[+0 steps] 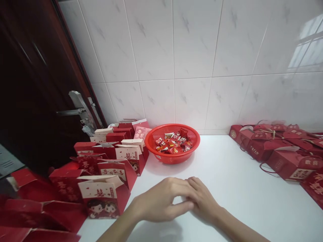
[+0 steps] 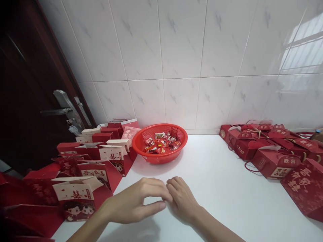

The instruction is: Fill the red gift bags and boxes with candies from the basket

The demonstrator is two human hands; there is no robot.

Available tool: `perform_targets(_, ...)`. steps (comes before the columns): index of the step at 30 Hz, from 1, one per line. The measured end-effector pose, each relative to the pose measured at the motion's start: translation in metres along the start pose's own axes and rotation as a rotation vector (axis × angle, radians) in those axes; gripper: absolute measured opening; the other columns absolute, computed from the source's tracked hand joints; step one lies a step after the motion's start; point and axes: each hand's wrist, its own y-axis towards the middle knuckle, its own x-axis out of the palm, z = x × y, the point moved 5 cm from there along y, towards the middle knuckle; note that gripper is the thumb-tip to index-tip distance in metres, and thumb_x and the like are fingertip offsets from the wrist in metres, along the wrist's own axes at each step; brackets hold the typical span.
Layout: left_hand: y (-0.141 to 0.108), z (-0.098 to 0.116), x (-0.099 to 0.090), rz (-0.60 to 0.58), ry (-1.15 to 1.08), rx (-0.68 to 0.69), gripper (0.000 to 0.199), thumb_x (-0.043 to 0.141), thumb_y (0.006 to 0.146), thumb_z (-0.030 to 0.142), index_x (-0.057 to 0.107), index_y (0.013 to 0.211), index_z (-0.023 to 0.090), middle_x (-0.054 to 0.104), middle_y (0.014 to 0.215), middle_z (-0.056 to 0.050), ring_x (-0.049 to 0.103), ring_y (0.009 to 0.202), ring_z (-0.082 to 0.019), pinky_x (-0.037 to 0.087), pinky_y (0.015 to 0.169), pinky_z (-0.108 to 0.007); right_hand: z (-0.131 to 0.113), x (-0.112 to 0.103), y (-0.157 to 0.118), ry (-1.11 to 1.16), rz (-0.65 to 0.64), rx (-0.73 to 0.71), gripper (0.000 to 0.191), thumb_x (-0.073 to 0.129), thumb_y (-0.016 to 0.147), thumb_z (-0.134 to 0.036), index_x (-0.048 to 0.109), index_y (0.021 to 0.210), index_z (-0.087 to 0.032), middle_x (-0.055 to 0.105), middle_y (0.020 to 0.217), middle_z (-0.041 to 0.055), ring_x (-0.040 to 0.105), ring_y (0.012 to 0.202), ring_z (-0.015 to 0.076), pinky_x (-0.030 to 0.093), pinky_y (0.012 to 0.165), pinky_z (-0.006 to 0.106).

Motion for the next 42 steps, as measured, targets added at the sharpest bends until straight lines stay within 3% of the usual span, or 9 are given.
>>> perform_targets(4, -0.042, 0.007, -0.027, 0.098, 0.168, -0.172, 0.022, 0.055, 0.095, 0.025, 0.071, 0.109, 0.026, 0.074, 0.104, -0.003, 0.067, 0.095, -0.018, 0.051, 0.087, -0.028, 0.003, 0.002, 0.0, 0.037, -0.06, 0.02, 0.018, 0.041, 0.093, -0.008, 0.055, 0.098, -0.019, 0.064, 0.099, 0.0091, 0.054, 0.089, 0.0224, 0.048, 0.073, 0.038)
perform_targets(7, -0.054, 0.011, -0.054, 0.2, 0.29, -0.233, 0.022, 0.053, 0.095, 0.031, 0.072, 0.106, 0.026, 0.075, 0.104, -0.003, 0.068, 0.096, -0.019, 0.052, 0.087, -0.029, 0.005, 0.002, -0.001, 0.05, -0.095, 0.055, 0.017, 0.042, 0.093, -0.008, 0.053, 0.097, -0.02, 0.064, 0.097, 0.0085, 0.054, 0.088, 0.0223, 0.047, 0.073, 0.038)
perform_targets(11, -0.026, -0.012, -0.095, 0.39, 0.346, -0.302, 0.025, 0.054, 0.092, 0.035, 0.074, 0.103, 0.023, 0.075, 0.105, -0.002, 0.068, 0.096, -0.019, 0.053, 0.09, -0.031, 0.007, 0.0, 0.0, 0.076, -0.096, 0.079, 0.015, 0.043, 0.093, -0.009, 0.053, 0.093, -0.021, 0.065, 0.094, 0.0076, 0.055, 0.086, 0.0222, 0.047, 0.072, 0.037)
perform_targets(16, 0.042, -0.089, -0.127, 0.516, 0.331, -0.487, 0.031, 0.05, 0.09, 0.021, 0.071, 0.112, 0.014, 0.074, 0.115, -0.006, 0.068, 0.105, -0.019, 0.051, 0.096, -0.028, 0.007, -0.002, 0.001, 0.104, -0.089, 0.113, 0.014, 0.042, 0.094, -0.011, 0.052, 0.09, -0.021, 0.064, 0.09, 0.0067, 0.054, 0.083, 0.0215, 0.046, 0.07, 0.036)
perform_targets(19, 0.078, -0.14, -0.135, 0.402, 0.462, -0.683, 0.042, 0.043, 0.091, 0.008, 0.063, 0.128, 0.013, 0.067, 0.131, -0.008, 0.062, 0.119, -0.017, 0.045, 0.103, -0.024, 0.006, -0.002, 0.002, 0.132, -0.086, 0.137, 0.015, 0.042, 0.094, -0.011, 0.05, 0.087, -0.021, 0.063, 0.087, 0.0059, 0.054, 0.082, 0.0208, 0.046, 0.069, 0.036)
perform_targets(23, 0.108, -0.191, -0.139, 0.285, 0.505, -0.801, 0.047, 0.053, 0.086, 0.004, 0.059, 0.131, 0.017, 0.063, 0.135, -0.011, 0.059, 0.124, -0.023, 0.047, 0.102, -0.031, 0.007, 0.0, 0.001, 0.162, -0.078, 0.163, 0.016, 0.042, 0.093, -0.009, 0.048, 0.086, -0.022, 0.062, 0.085, 0.0046, 0.054, 0.08, 0.0207, 0.045, 0.068, 0.034)
perform_targets(30, 0.125, -0.243, -0.13, 0.059, 0.565, -0.917, 0.033, 0.062, 0.094, 0.033, 0.06, 0.122, 0.016, 0.062, 0.124, -0.01, 0.063, 0.108, -0.024, 0.055, 0.09, -0.045, 0.019, 0.013, -0.002, 0.16, -0.067, 0.086, 0.017, 0.046, 0.086, -0.006, 0.047, 0.088, -0.022, 0.064, 0.088, 0.0045, 0.054, 0.079, 0.0199, 0.046, 0.067, 0.031)
perform_targets(37, 0.123, -0.271, -0.131, 0.15, 0.43, -0.991, 0.032, 0.062, 0.093, 0.033, 0.061, 0.12, 0.016, 0.062, 0.122, -0.01, 0.063, 0.106, -0.023, 0.054, 0.089, -0.043, 0.022, 0.019, -0.004, 0.153, -0.079, 0.055, 0.021, 0.046, 0.083, -0.002, 0.048, 0.088, -0.023, 0.065, 0.087, 0.0045, 0.055, 0.077, 0.02, 0.045, 0.067, 0.031)
perform_targets(42, 0.125, -0.271, -0.142, 0.365, 0.134, -0.904, 0.021, 0.062, 0.091, 0.034, 0.066, 0.089, 0.013, 0.069, 0.088, -0.005, 0.065, 0.089, -0.02, 0.051, 0.077, -0.032, 0.019, 0.015, -0.003, 0.194, -0.08, 0.081, 0.019, 0.046, 0.084, -0.003, 0.049, 0.088, -0.022, 0.065, 0.088, 0.0049, 0.054, 0.078, 0.0199, 0.046, 0.068, 0.032)
